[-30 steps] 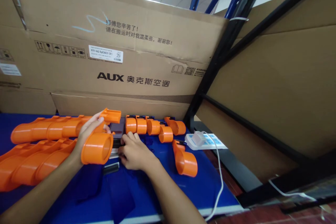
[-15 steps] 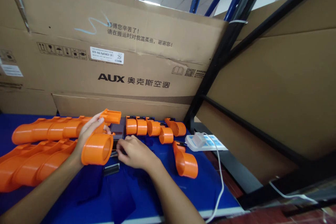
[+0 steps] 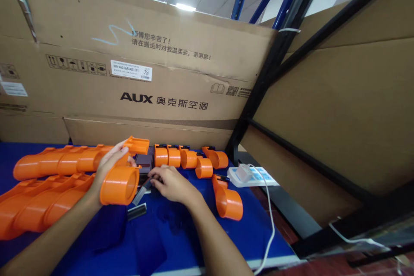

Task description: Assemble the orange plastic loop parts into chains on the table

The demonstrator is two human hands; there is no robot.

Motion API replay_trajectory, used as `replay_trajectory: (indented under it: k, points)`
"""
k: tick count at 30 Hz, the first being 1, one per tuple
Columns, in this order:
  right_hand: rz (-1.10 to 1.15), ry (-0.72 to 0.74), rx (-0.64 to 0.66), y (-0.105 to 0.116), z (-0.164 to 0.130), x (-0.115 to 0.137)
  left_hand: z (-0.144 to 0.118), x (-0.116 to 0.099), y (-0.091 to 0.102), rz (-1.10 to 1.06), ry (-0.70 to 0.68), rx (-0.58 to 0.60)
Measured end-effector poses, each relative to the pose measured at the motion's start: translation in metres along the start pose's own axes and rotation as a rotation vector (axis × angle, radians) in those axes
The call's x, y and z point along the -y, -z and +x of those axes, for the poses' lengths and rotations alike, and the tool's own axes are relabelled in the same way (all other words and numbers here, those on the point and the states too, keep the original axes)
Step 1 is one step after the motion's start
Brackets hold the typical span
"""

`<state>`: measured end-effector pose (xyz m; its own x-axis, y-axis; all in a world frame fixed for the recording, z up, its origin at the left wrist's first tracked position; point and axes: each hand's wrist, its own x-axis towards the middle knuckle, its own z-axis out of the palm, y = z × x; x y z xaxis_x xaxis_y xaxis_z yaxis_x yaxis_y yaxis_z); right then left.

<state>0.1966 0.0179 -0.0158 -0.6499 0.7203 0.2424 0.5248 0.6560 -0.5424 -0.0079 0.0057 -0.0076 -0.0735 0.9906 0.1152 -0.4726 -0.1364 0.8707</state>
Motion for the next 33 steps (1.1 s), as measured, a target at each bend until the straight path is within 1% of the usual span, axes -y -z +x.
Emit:
replay_trajectory:
  k: [2, 5, 9, 11, 12, 15, 23, 33]
  points:
    - [0.01, -0.021, -0.1, 0.006, -0.001, -0.004, 0.0, 0.002, 0.0, -0.001, 0.017, -0.008]
    - [0.116, -0.064, -0.318, 0.013, 0.0, -0.012, -0.001, 0.005, 0.0, 0.017, 0.038, -0.005]
    - [0.422, -0.103, -0.611, 0.015, 0.002, -0.016, -0.003, 0.008, -0.006, 0.044, 0.003, 0.0]
    - [0.573, -0.11, -0.705, 0.016, 0.003, -0.014, -0.005, 0.009, -0.01, 0.043, -0.022, 0.001]
    - [0.629, -0.111, -0.726, 0.016, 0.003, -0.012, -0.007, 0.009, -0.011, 0.046, -0.025, 0.007]
    - [0.701, -0.111, -0.725, 0.019, 0.003, -0.008, -0.01, 0.009, -0.015, 0.062, -0.018, 0.022]
    - [0.694, -0.111, -0.699, 0.019, 0.003, -0.008, -0.01, 0.01, -0.015, 0.071, -0.013, -0.005]
    - [0.672, -0.119, -0.716, 0.018, 0.002, -0.005, -0.011, 0.01, -0.014, 0.1, -0.027, 0.018]
